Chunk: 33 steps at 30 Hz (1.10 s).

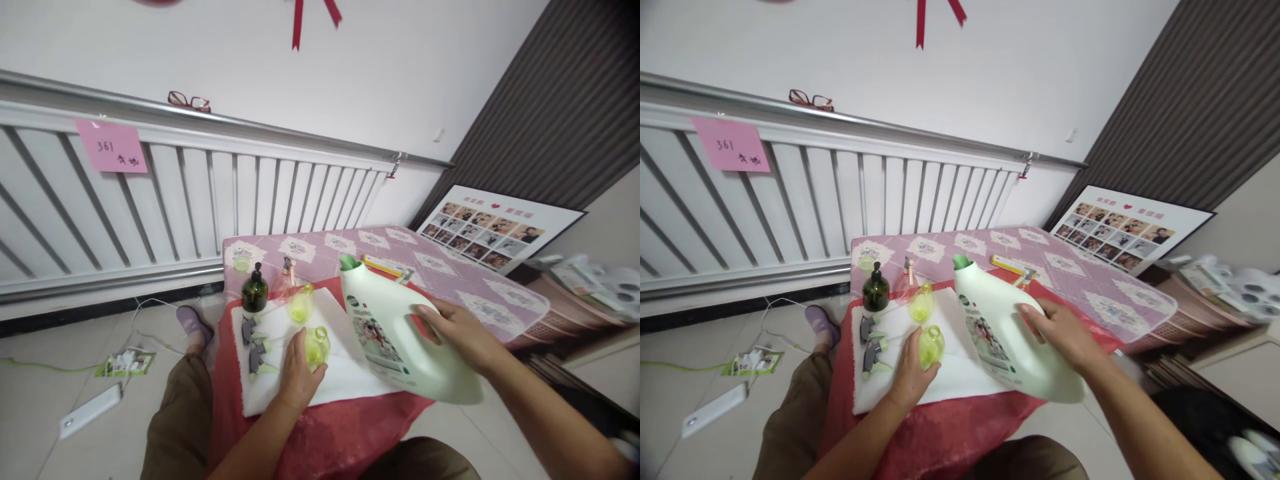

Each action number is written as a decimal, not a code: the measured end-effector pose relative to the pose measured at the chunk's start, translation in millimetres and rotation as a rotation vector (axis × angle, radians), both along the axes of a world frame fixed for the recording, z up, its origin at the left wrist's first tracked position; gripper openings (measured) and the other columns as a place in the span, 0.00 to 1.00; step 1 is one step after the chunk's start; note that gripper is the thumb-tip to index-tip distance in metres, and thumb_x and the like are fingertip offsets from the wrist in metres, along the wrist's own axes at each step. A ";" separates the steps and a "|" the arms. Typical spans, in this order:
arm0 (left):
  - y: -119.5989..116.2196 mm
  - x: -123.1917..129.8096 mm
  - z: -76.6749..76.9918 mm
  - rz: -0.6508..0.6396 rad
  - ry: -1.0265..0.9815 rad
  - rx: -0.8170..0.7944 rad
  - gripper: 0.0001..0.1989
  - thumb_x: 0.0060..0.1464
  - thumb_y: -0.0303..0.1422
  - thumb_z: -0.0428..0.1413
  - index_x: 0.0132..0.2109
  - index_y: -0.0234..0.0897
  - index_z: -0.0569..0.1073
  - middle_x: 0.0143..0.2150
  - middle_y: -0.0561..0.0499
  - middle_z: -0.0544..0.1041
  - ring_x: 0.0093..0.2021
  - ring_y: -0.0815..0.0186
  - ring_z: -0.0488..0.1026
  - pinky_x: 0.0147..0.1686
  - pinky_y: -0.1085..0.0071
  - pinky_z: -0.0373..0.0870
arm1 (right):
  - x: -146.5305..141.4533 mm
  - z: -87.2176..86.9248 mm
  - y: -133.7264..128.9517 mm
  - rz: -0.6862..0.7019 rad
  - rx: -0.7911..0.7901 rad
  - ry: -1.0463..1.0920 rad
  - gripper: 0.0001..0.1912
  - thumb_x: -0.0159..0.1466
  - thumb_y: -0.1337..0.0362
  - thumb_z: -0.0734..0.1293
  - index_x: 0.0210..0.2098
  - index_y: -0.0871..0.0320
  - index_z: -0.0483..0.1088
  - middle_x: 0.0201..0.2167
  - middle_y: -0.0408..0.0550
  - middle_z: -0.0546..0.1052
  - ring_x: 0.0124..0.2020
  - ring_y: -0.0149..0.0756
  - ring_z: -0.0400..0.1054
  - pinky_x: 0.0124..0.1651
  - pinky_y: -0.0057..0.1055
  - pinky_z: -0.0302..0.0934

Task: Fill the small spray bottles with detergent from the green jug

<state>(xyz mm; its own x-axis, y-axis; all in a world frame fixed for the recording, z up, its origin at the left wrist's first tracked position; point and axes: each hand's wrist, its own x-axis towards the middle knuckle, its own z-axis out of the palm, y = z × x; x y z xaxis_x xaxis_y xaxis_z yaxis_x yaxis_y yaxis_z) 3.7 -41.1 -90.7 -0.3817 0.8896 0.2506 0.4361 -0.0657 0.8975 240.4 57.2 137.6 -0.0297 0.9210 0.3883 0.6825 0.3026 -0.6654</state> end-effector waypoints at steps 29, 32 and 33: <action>-14.5 3.3 8.3 -0.004 0.271 0.228 0.34 0.58 0.31 0.49 0.66 0.36 0.41 0.69 0.35 0.48 0.70 0.53 0.45 0.67 0.52 0.50 | -40.5 -153.1 -24.7 -0.122 -0.159 0.254 0.21 0.53 0.45 0.64 0.33 0.58 0.70 0.31 0.51 0.76 0.32 0.46 0.70 0.34 0.37 0.63; -24.5 -1.9 23.2 0.007 0.290 0.260 0.33 0.59 0.31 0.49 0.67 0.38 0.43 0.69 0.37 0.49 0.70 0.53 0.46 0.66 0.52 0.52 | -40.2 -153.7 -25.2 -0.097 -0.160 0.256 0.23 0.54 0.46 0.63 0.37 0.59 0.71 0.35 0.53 0.77 0.36 0.48 0.71 0.37 0.38 0.64; -28.1 -7.1 27.7 0.016 0.297 0.250 0.32 0.58 0.31 0.50 0.66 0.38 0.45 0.69 0.38 0.51 0.69 0.53 0.48 0.65 0.52 0.53 | -39.6 -154.3 -25.7 -0.083 -0.164 0.259 0.24 0.55 0.45 0.63 0.39 0.59 0.71 0.35 0.53 0.77 0.36 0.47 0.71 0.38 0.39 0.64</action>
<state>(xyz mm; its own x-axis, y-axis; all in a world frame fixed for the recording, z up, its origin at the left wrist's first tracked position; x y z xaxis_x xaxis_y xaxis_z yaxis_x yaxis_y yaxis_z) -3.5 -69.3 -63.0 -0.2728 0.7816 0.5609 0.6776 -0.2578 0.6888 200.8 31.5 -16.8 0.1283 0.9673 0.2189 0.5020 0.1270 -0.8555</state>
